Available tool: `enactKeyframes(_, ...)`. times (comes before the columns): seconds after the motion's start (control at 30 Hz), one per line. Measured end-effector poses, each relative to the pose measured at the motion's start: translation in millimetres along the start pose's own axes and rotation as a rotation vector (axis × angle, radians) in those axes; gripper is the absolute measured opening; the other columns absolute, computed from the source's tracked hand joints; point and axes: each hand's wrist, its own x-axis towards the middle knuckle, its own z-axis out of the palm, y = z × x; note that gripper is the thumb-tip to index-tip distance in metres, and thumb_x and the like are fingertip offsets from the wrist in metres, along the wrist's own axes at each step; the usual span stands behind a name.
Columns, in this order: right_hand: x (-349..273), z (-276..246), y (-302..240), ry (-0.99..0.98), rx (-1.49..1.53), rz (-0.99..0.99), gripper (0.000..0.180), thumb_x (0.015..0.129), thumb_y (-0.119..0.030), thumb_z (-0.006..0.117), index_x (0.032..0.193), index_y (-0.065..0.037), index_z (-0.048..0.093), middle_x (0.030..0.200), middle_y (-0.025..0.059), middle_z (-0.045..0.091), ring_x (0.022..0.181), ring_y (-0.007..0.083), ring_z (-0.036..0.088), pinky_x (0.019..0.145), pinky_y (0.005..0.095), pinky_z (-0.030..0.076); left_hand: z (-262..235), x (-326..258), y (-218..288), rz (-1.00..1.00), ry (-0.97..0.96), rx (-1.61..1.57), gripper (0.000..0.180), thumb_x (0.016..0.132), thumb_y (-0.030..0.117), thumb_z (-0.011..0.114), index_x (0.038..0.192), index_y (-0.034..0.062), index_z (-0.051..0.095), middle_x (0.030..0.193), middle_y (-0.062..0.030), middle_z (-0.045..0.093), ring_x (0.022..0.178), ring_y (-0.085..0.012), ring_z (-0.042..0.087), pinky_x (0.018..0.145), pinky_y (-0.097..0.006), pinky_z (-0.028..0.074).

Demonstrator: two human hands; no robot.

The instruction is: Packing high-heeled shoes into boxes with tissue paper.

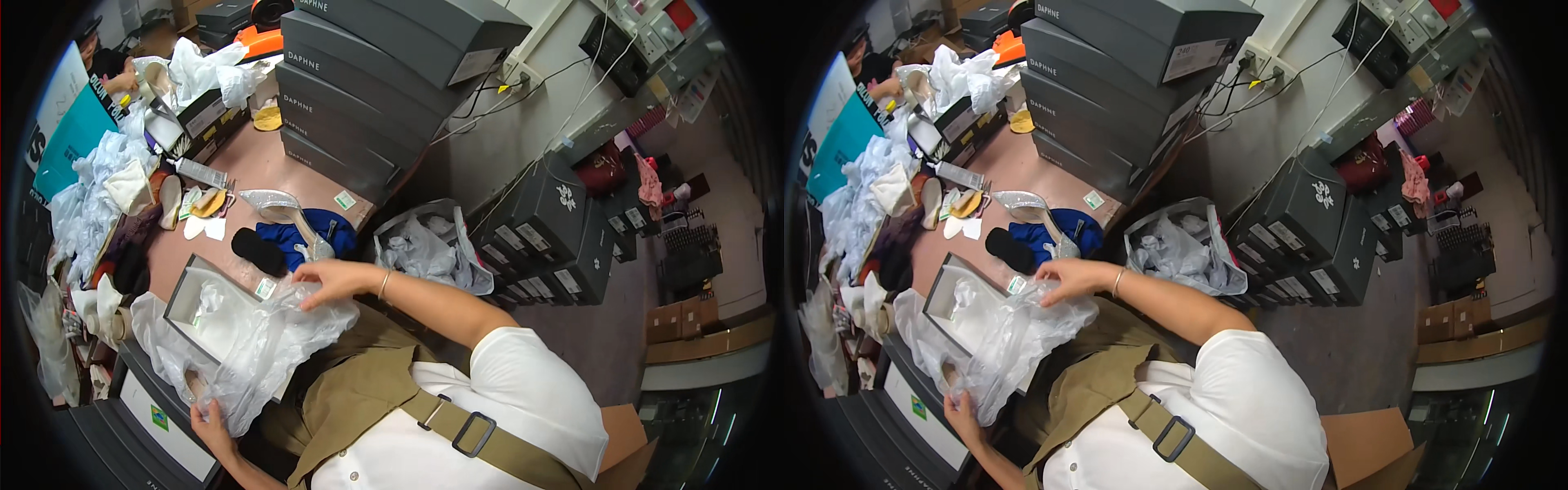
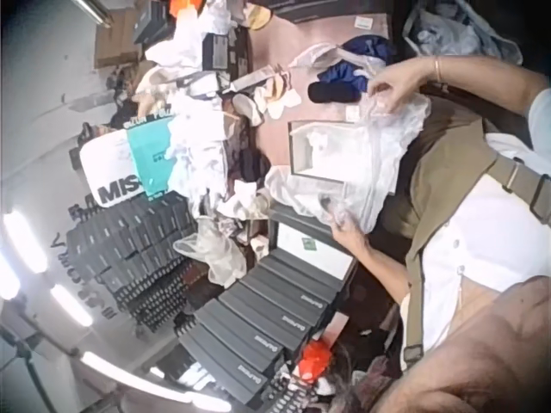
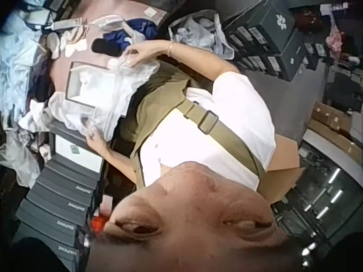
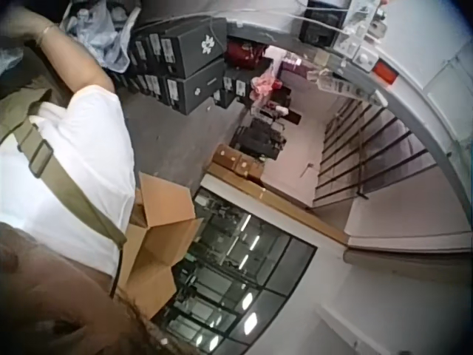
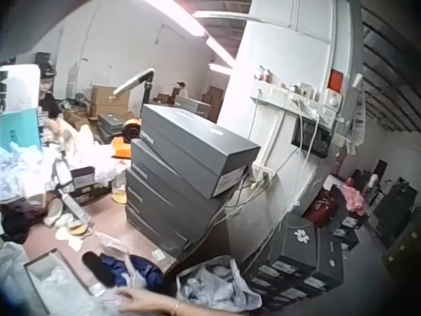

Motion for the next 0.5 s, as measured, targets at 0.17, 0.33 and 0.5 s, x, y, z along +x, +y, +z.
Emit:
enactKeyframes(0.17,-11.8,8.4,-9.6,-0.105,-0.198,-0.066,0.04,0.074,-0.023,0.075,0.106,-0.002,0.061,0.09,0.0083,0.067,0.084,0.0159,0.061,0.077,0.0326,0.048,-3.4,-1.1,-20.6,-0.021,0.302,-0.063,0.01,0.085,0.006,0.063,0.079,0.0009,0.057,0.072,0.0023,0.052,0.066,-0.008,0.045,0.059,-0.025,0.038)
enactKeyframes(0.33,10.8,-15.3,-26.2,0.127,-0.303,-0.135,0.026,0.068,-0.018,0.066,0.087,0.0,0.066,0.076,0.0125,0.066,0.07,0.0176,0.062,0.065,0.034,0.049,-39.6,-11.4,-39.7,0.02,0.314,0.146,0.027,0.082,0.008,0.066,0.064,0.0051,0.047,0.06,0.0063,0.039,0.058,-0.0066,0.034,0.05,-0.027,0.028)
enactKeyframes(0.5,9.0,-18.0,-15.5,0.346,0.26,0.033,0.03,0.08,-0.016,0.071,0.106,-0.003,0.061,0.089,0.0022,0.061,0.081,0.0108,0.057,0.071,0.0256,0.047,-7.9,-20.1,14.7,0.003,0.35,0.004,0.018,0.088,0.008,0.061,0.073,0.0029,0.052,0.065,0.0065,0.04,0.061,-0.0057,0.035,0.053,-0.025,0.03)
